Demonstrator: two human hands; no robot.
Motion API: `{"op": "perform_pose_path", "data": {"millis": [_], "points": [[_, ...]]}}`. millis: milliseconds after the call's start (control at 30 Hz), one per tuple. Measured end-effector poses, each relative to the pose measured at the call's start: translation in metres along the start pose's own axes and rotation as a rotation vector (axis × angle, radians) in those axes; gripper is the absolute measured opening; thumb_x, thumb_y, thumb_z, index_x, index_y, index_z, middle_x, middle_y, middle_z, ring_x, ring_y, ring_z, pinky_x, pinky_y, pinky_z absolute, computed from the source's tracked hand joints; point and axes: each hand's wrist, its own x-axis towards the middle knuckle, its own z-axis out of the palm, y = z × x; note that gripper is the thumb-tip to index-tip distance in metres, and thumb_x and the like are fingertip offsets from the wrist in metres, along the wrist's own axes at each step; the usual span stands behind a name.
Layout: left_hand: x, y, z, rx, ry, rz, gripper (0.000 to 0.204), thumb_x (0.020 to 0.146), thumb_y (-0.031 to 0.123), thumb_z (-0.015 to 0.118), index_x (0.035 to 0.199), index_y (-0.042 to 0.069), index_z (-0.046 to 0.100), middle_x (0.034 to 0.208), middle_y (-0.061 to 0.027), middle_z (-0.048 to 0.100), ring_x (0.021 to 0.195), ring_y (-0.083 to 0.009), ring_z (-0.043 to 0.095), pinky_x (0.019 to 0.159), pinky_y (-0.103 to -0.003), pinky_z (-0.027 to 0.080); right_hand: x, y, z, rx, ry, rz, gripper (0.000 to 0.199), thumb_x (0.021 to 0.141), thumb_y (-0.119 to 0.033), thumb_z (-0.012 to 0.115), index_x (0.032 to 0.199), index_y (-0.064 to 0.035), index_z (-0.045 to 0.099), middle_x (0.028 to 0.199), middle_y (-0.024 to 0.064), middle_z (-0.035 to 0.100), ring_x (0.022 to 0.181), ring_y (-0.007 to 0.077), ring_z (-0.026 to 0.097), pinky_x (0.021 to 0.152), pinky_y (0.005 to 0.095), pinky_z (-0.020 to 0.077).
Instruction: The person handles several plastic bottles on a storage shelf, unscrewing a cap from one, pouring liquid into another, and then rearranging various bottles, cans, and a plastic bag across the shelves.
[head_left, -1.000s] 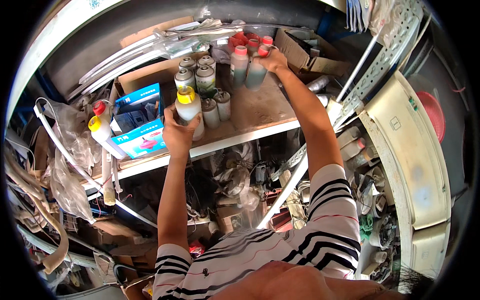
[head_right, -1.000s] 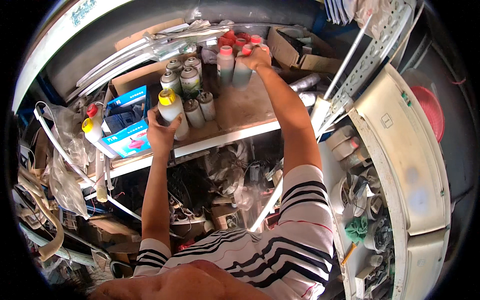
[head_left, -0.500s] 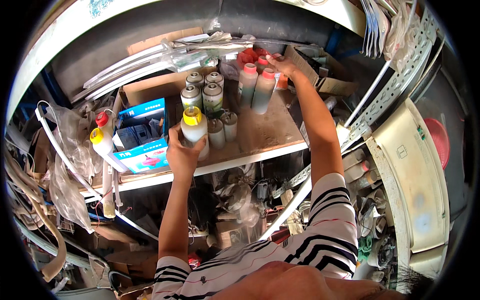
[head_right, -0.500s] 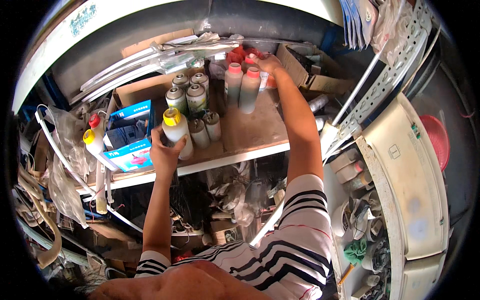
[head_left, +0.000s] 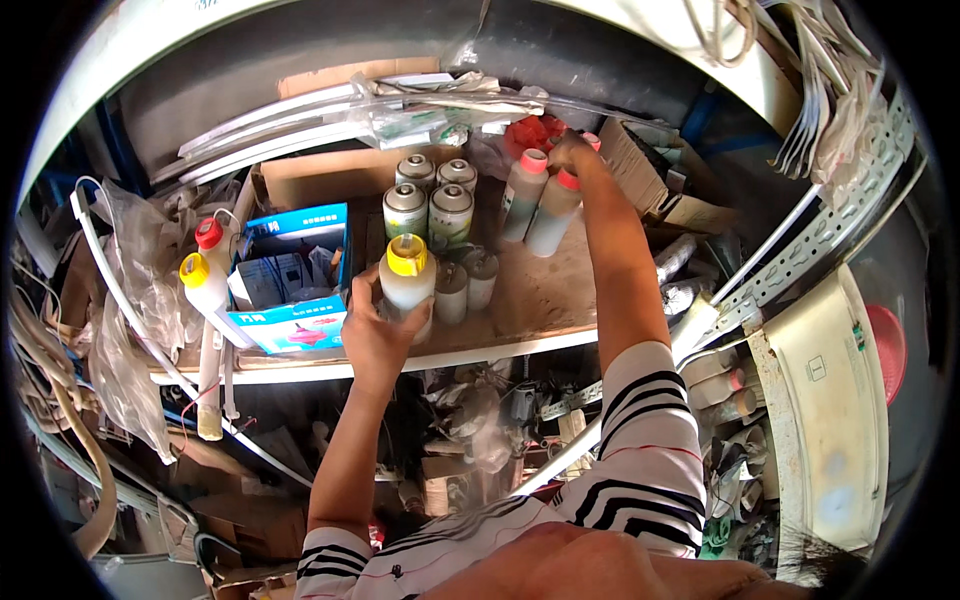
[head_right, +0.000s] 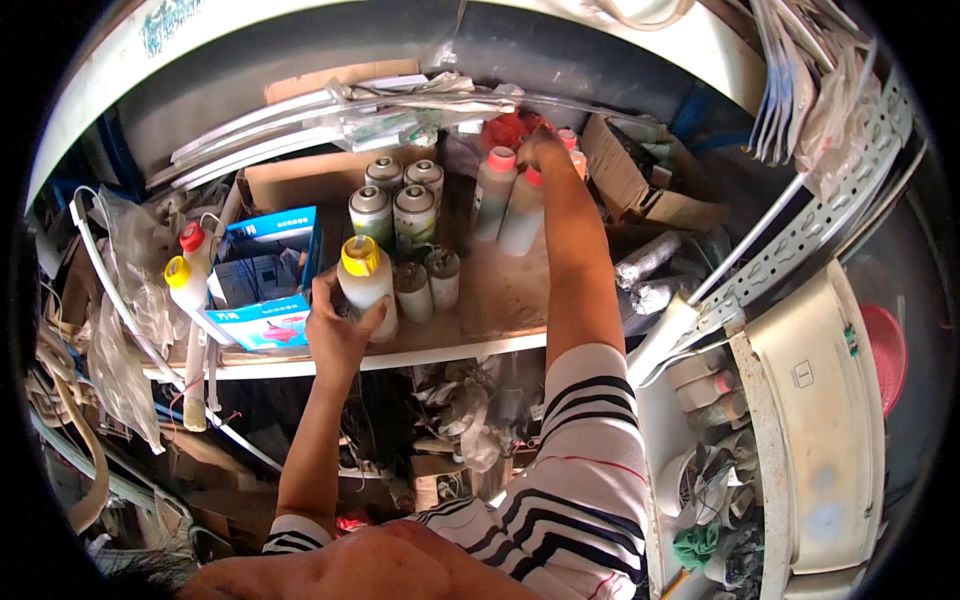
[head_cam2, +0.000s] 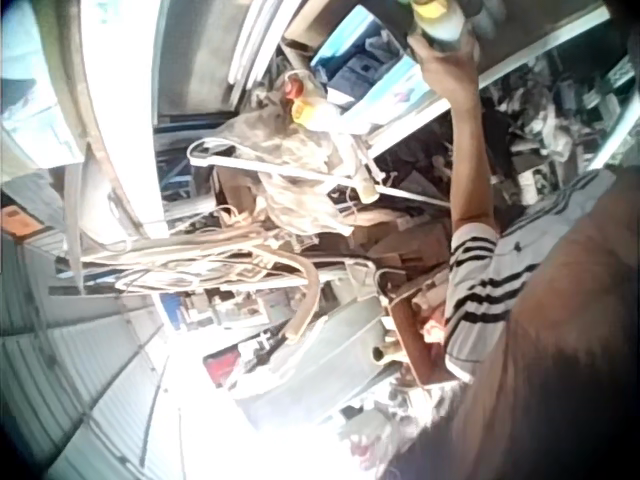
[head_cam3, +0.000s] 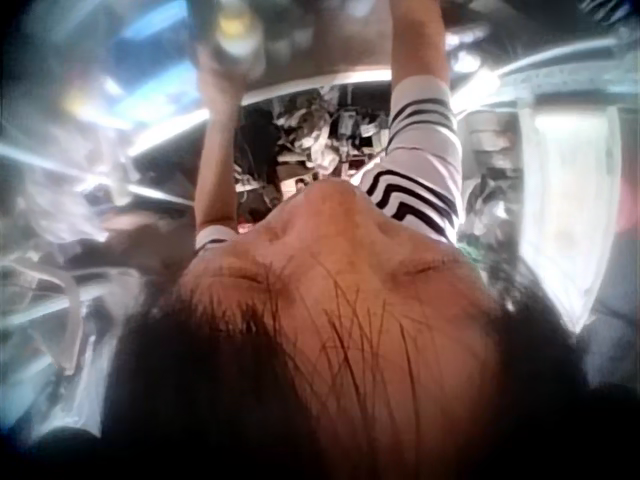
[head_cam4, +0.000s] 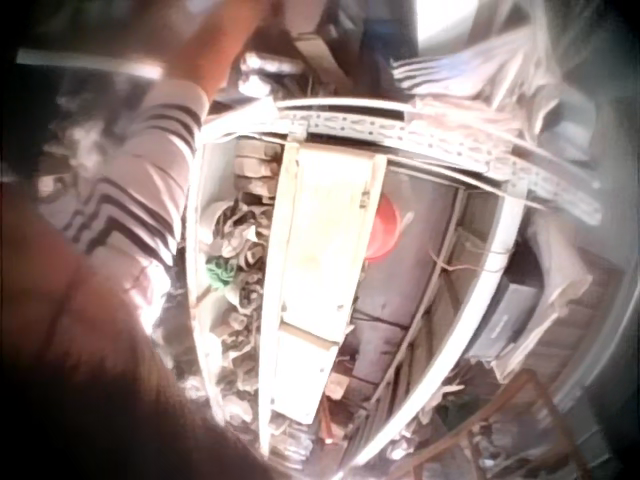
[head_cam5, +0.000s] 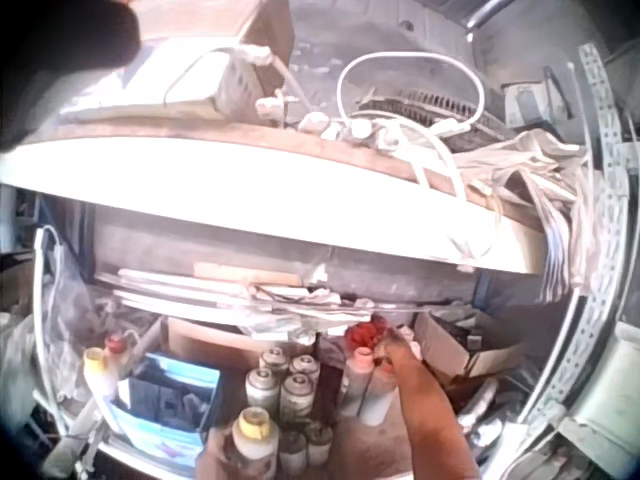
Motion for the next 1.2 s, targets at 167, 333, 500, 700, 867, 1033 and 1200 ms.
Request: {"op": "perform_pose_path", "data": {"millis": [167, 333, 500, 700, 867, 1033, 1200], "points": [[0.002, -0.003, 0.002, 0.005, 0.010, 0.019, 0.065, 0.072, 0.013, 0.090, 0.126, 0.002, 0.056, 0.116, -0.0170, 0.070, 0.106, -0.0281, 0.070, 0.093, -0.037, 0.054, -0.024, -0.019, -0.012, -0.020, 0.116, 0.075, 0.098, 0.066, -0.034, 0.088, 0.146, 0.0021, 0.044, 0.142, 0.0119, 0.060, 0.130, 0.0254, 0.057, 0.105, 0.0334, 0.0472], [0.001, -0.005, 0.002, -0.001, 0.013, 0.007, 0.066, 0.071, 0.016, 0.091, 0.125, 0.003, 0.056, 0.115, -0.0171, 0.070, 0.104, -0.0302, 0.070, 0.090, -0.038, 0.055, -0.078, -0.022, -0.043, 0.607, 0.246, 0.086, 0.060, 0.074, -0.029, 0.082, 0.122, -0.0049, 0.056, 0.110, 0.0097, 0.071, 0.101, 0.0211, 0.068, 0.090, 0.0389, 0.0559], [0.001, -0.006, 0.005, -0.055, 0.044, 0.010, 0.067, 0.068, 0.021, 0.092, 0.124, 0.006, 0.058, 0.113, -0.0183, 0.071, 0.103, -0.0340, 0.071, 0.086, -0.040, 0.056, -0.109, -0.003, -0.096, 1.021, 0.504, -0.061, 0.069, 0.063, -0.016, 0.095, 0.115, -0.0058, 0.051, 0.106, 0.0109, 0.067, 0.096, 0.0212, 0.069, 0.074, 0.0413, 0.0618], [0.002, -0.011, 0.007, -0.109, 0.051, 0.095, 0.065, 0.070, 0.018, 0.092, 0.124, 0.004, 0.058, 0.111, -0.0186, 0.072, 0.101, -0.0320, 0.072, 0.085, -0.039, 0.057, -0.189, 0.034, -0.135, 1.146, 0.593, -0.166, 0.067, 0.069, -0.018, 0.094, 0.117, -0.0047, 0.049, 0.110, 0.0118, 0.065, 0.093, 0.0229, 0.071, 0.075, 0.0353, 0.0638], [0.003, -0.015, 0.007, -0.076, 0.027, 0.071, 0.062, 0.071, 0.018, 0.091, 0.122, 0.004, 0.058, 0.114, -0.0174, 0.071, 0.102, -0.0294, 0.072, 0.087, -0.038, 0.056, -0.238, 0.072, -0.125, 1.548, 0.456, -0.237, 0.049, 0.079, -0.013, 0.086, 0.115, -0.0061, 0.053, 0.112, 0.0113, 0.066, 0.099, 0.0271, 0.071, 0.082, 0.0400, 0.0643], [0.003, -0.017, 0.008, -0.106, 0.006, 0.079, 0.061, 0.073, 0.018, 0.090, 0.121, 0.003, 0.057, 0.113, -0.0156, 0.071, 0.101, -0.0271, 0.072, 0.087, -0.038, 0.056, -0.272, 0.089, -0.105, 1.820, 0.388, -0.338, 0.042, 0.086, -0.016, 0.079, 0.119, -0.0045, 0.056, 0.119, 0.0144, 0.064, 0.102, 0.0343, 0.070, 0.090, 0.0456, 0.0629], [0.003, -0.020, 0.008, -0.099, -0.003, 0.073, 0.060, 0.074, 0.018, 0.090, 0.122, 0.003, 0.057, 0.113, -0.0153, 0.071, 0.101, -0.0265, 0.071, 0.088, -0.037, 0.056, -0.298, 0.082, -0.101, 1.974, 0.386, -0.329, 0.031, 0.090, -0.018, 0.077, 0.112, -0.0027, 0.062, 0.122, 0.0154, 0.064, 0.109, 0.0369, 0.068, 0.095, 0.0499, 0.0602]]}}
